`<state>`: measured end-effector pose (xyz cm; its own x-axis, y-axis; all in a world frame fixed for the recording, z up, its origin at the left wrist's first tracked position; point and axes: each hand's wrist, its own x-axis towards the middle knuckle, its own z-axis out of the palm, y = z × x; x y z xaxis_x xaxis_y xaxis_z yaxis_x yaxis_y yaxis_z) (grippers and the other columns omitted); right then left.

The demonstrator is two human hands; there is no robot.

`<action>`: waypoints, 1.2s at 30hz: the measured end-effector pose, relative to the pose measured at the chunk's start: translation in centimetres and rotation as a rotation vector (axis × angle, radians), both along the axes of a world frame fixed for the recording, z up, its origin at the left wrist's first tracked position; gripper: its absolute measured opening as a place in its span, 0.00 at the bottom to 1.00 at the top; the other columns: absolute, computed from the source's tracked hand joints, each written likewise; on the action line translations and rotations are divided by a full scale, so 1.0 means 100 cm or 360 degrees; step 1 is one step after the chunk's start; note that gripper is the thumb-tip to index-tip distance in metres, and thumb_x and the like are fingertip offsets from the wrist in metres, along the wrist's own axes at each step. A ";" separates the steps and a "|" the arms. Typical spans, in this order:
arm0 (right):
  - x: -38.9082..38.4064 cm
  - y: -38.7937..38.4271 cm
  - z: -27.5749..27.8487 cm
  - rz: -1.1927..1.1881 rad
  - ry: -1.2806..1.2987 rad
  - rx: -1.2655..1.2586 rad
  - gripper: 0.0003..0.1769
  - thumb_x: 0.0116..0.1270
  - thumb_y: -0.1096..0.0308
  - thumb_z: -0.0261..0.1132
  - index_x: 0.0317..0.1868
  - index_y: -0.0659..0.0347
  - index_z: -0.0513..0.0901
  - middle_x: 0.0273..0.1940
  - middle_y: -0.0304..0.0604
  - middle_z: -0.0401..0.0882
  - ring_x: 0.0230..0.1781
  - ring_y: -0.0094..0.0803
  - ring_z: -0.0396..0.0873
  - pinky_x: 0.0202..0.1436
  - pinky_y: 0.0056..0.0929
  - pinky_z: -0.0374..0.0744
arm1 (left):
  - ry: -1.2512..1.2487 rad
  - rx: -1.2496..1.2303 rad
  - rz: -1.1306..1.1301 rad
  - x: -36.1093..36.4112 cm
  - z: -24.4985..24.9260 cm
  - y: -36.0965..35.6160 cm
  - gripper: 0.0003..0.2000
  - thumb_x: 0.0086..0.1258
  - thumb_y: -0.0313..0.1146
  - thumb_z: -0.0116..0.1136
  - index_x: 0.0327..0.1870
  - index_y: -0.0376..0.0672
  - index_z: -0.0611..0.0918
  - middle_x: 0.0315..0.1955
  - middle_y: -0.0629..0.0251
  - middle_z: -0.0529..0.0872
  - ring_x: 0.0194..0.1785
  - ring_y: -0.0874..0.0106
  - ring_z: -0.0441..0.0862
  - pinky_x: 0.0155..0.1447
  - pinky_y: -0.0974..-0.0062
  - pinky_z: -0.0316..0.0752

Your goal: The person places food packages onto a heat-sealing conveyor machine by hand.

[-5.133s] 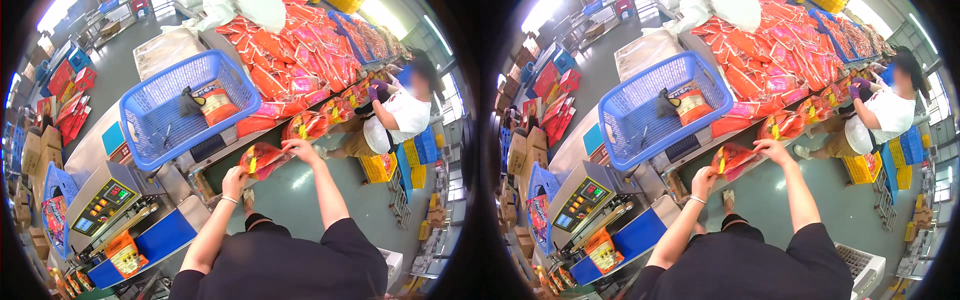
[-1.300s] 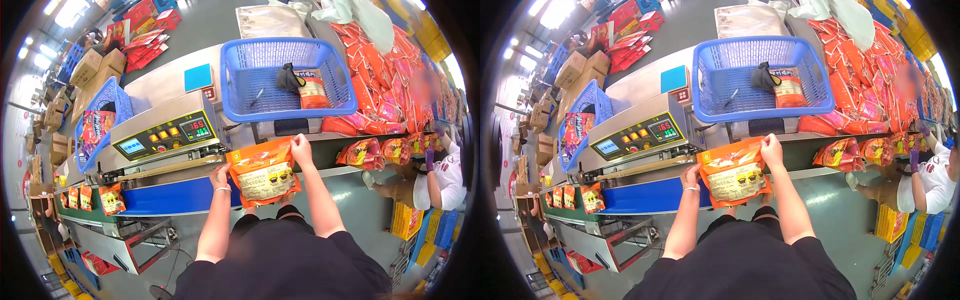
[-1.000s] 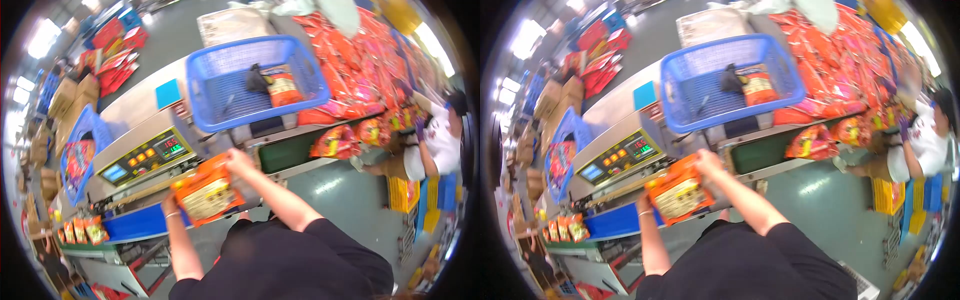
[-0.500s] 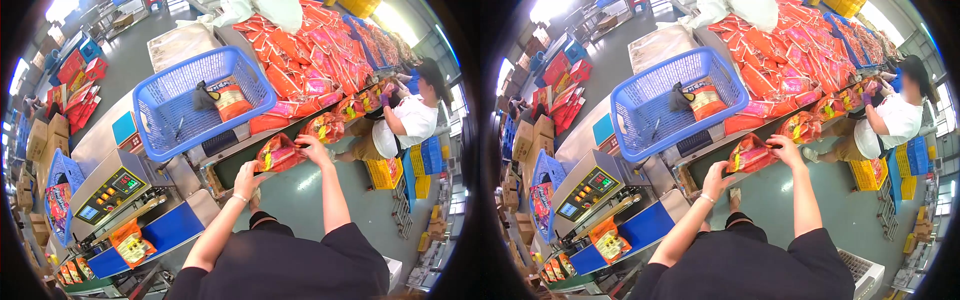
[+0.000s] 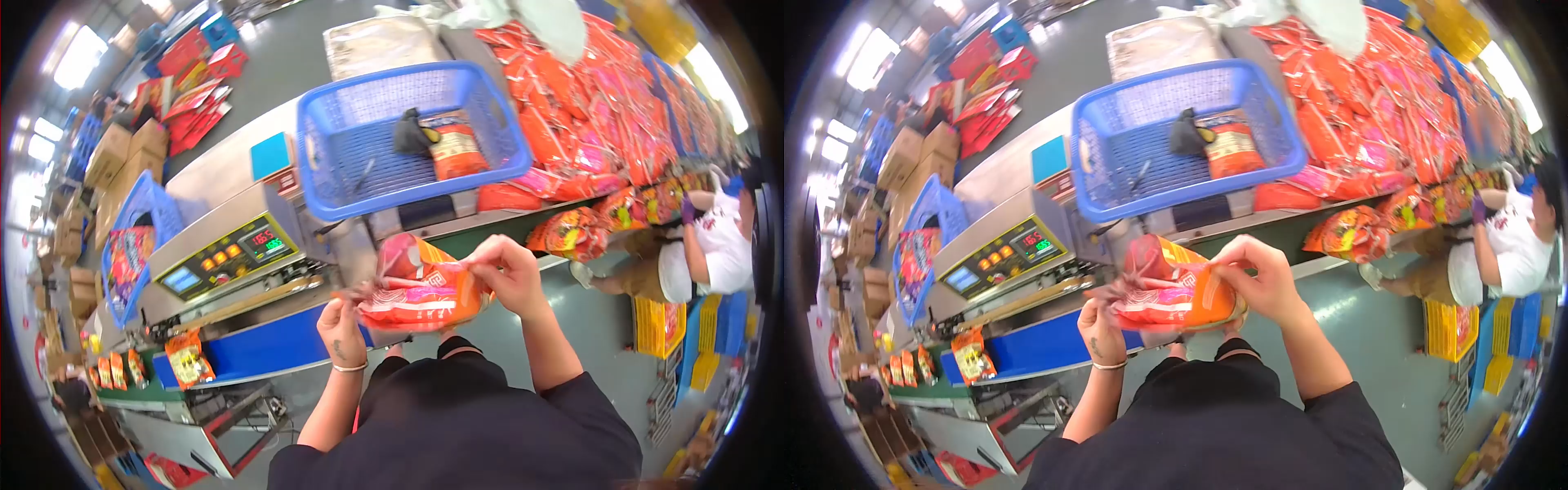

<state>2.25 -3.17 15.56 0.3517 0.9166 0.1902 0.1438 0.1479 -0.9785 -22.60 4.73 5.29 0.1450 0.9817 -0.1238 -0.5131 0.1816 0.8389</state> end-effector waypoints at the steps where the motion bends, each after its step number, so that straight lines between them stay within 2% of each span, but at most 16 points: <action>1: -0.012 0.011 -0.002 -0.0143 -0.0076 -0.0297 0.02 0.62 0.78 0.62 0.34 0.65 0.76 0.30 0.39 0.77 0.33 0.21 0.76 0.40 0.21 0.75 | 0.0094 -0.0075 -0.0004 -0.019 -0.008 0.007 0.06 0.66 0.24 0.55 0.41 0.34 0.81 0.37 0.60 0.84 0.39 0.73 0.81 0.47 0.76 0.74; 2: -0.019 0.027 -0.019 -0.0296 -0.0058 -0.0262 0.04 0.64 0.77 0.62 0.33 0.65 0.74 0.26 0.35 0.73 0.28 0.15 0.70 0.32 0.16 0.70 | 0.0183 -0.0156 -0.0010 -0.034 -0.014 0.013 0.06 0.65 0.25 0.57 0.41 0.34 0.81 0.37 0.60 0.84 0.39 0.72 0.81 0.47 0.76 0.74; 6: -0.023 0.061 -0.133 -0.0456 -0.0102 -0.0495 0.07 0.64 0.74 0.62 0.31 0.63 0.71 0.23 0.34 0.72 0.25 0.18 0.69 0.30 0.20 0.70 | 0.0340 -0.0608 0.0221 -0.051 -0.052 0.039 0.06 0.57 0.22 0.63 0.35 0.31 0.84 0.31 0.63 0.85 0.35 0.76 0.80 0.43 0.81 0.72; 9: -0.033 0.070 -0.188 -0.0646 -0.0384 -0.0629 0.08 0.64 0.70 0.61 0.32 0.63 0.71 0.24 0.41 0.76 0.25 0.31 0.75 0.32 0.29 0.73 | 0.0600 -0.0692 0.0318 -0.044 -0.108 0.056 0.07 0.52 0.23 0.66 0.32 0.31 0.84 0.30 0.62 0.85 0.33 0.74 0.81 0.43 0.81 0.73; 12: -0.042 0.077 -0.207 -0.0711 -0.0649 -0.0982 0.08 0.63 0.64 0.60 0.35 0.59 0.73 0.31 0.49 0.80 0.35 0.51 0.79 0.38 0.44 0.74 | 0.0627 -0.0743 0.0314 -0.049 -0.136 0.071 0.09 0.52 0.24 0.67 0.34 0.33 0.83 0.31 0.62 0.86 0.34 0.73 0.82 0.39 0.80 0.74; 17: -0.076 0.106 -0.201 -0.0473 -0.0834 -0.1257 0.12 0.61 0.58 0.60 0.37 0.57 0.76 0.35 0.47 0.81 0.39 0.47 0.79 0.40 0.43 0.75 | 0.0633 -0.0857 0.0311 -0.095 -0.128 0.088 0.12 0.52 0.29 0.68 0.34 0.33 0.83 0.30 0.63 0.85 0.32 0.73 0.81 0.39 0.78 0.74; 22: -0.135 0.136 -0.196 -0.0134 -0.0735 -0.1165 0.12 0.59 0.58 0.59 0.37 0.56 0.77 0.36 0.52 0.81 0.40 0.50 0.79 0.40 0.46 0.76 | 0.0609 -0.0715 0.0496 -0.192 -0.169 0.110 0.08 0.54 0.27 0.67 0.31 0.33 0.82 0.27 0.64 0.81 0.30 0.72 0.76 0.36 0.73 0.72; 25: -0.158 0.140 -0.192 0.0021 -0.0713 -0.0960 0.18 0.60 0.52 0.63 0.34 0.59 0.74 0.34 0.51 0.80 0.37 0.50 0.79 0.39 0.43 0.76 | 0.1729 -0.0648 0.0089 -0.265 -0.174 0.133 0.09 0.64 0.35 0.59 0.26 0.40 0.83 0.28 0.66 0.84 0.31 0.73 0.75 0.34 0.74 0.70; 26: -0.153 0.136 -0.185 0.0050 -0.0626 -0.0857 0.16 0.61 0.54 0.63 0.34 0.59 0.74 0.32 0.49 0.79 0.35 0.46 0.79 0.38 0.40 0.76 | 0.1418 -0.0605 0.0438 -0.256 -0.141 0.122 0.07 0.65 0.32 0.58 0.29 0.40 0.83 0.30 0.63 0.85 0.33 0.71 0.77 0.36 0.75 0.74; 27: -0.143 0.133 -0.178 0.0091 -0.0539 -0.0741 0.14 0.62 0.57 0.63 0.34 0.60 0.74 0.31 0.48 0.79 0.33 0.43 0.79 0.38 0.37 0.76 | 0.1250 -0.0086 0.0828 -0.308 -0.191 0.126 0.05 0.66 0.29 0.57 0.34 0.37 0.80 0.31 0.64 0.83 0.37 0.71 0.78 0.40 0.76 0.76; 29: -0.104 0.112 -0.161 -0.0128 -0.0184 -0.0445 0.09 0.62 0.65 0.64 0.35 0.61 0.74 0.30 0.45 0.77 0.32 0.34 0.78 0.37 0.32 0.76 | 0.1067 0.0119 0.1300 -0.228 -0.095 0.100 0.05 0.66 0.27 0.57 0.38 0.35 0.77 0.34 0.65 0.80 0.40 0.72 0.77 0.44 0.76 0.76; 30: -0.073 0.093 -0.145 -0.0356 -0.0330 -0.0241 0.06 0.61 0.70 0.62 0.37 0.60 0.77 0.34 0.47 0.78 0.35 0.42 0.78 0.40 0.34 0.75 | 0.1166 0.0273 0.1043 -0.192 -0.088 0.093 0.05 0.67 0.27 0.57 0.38 0.36 0.77 0.35 0.65 0.79 0.41 0.72 0.76 0.46 0.76 0.75; 33: 0.040 0.009 -0.117 -0.1105 -0.0840 0.0040 0.16 0.55 0.86 0.52 0.43 0.63 0.78 0.40 0.47 0.77 0.45 0.37 0.77 0.48 0.31 0.76 | 0.1085 0.0429 0.0149 -0.030 -0.044 0.042 0.04 0.65 0.29 0.59 0.39 0.42 0.79 0.36 0.64 0.79 0.40 0.75 0.76 0.46 0.73 0.72; 34: 0.071 -0.022 -0.103 -0.1351 -0.0797 -0.0089 0.19 0.54 0.88 0.50 0.44 0.63 0.77 0.41 0.45 0.76 0.42 0.36 0.77 0.50 0.28 0.75 | 0.1123 0.0734 -0.0180 0.024 -0.020 0.021 0.08 0.62 0.29 0.62 0.40 0.42 0.79 0.38 0.63 0.80 0.40 0.72 0.77 0.46 0.73 0.72; 35: 0.107 -0.056 -0.102 -0.1376 -0.0984 -0.0306 0.27 0.52 0.92 0.45 0.50 0.64 0.76 0.44 0.47 0.78 0.49 0.37 0.76 0.55 0.30 0.75 | 0.1157 0.0654 -0.0551 0.065 -0.028 -0.002 0.12 0.58 0.30 0.66 0.43 0.41 0.79 0.42 0.62 0.81 0.44 0.68 0.78 0.48 0.73 0.73; 36: 0.130 -0.084 -0.099 -0.1348 -0.0933 -0.0517 0.25 0.53 0.91 0.49 0.49 0.63 0.78 0.46 0.46 0.79 0.50 0.36 0.76 0.55 0.28 0.75 | 0.1182 0.0946 -0.0827 0.104 -0.041 -0.014 0.20 0.55 0.30 0.67 0.49 0.44 0.78 0.45 0.62 0.79 0.47 0.67 0.77 0.47 0.71 0.74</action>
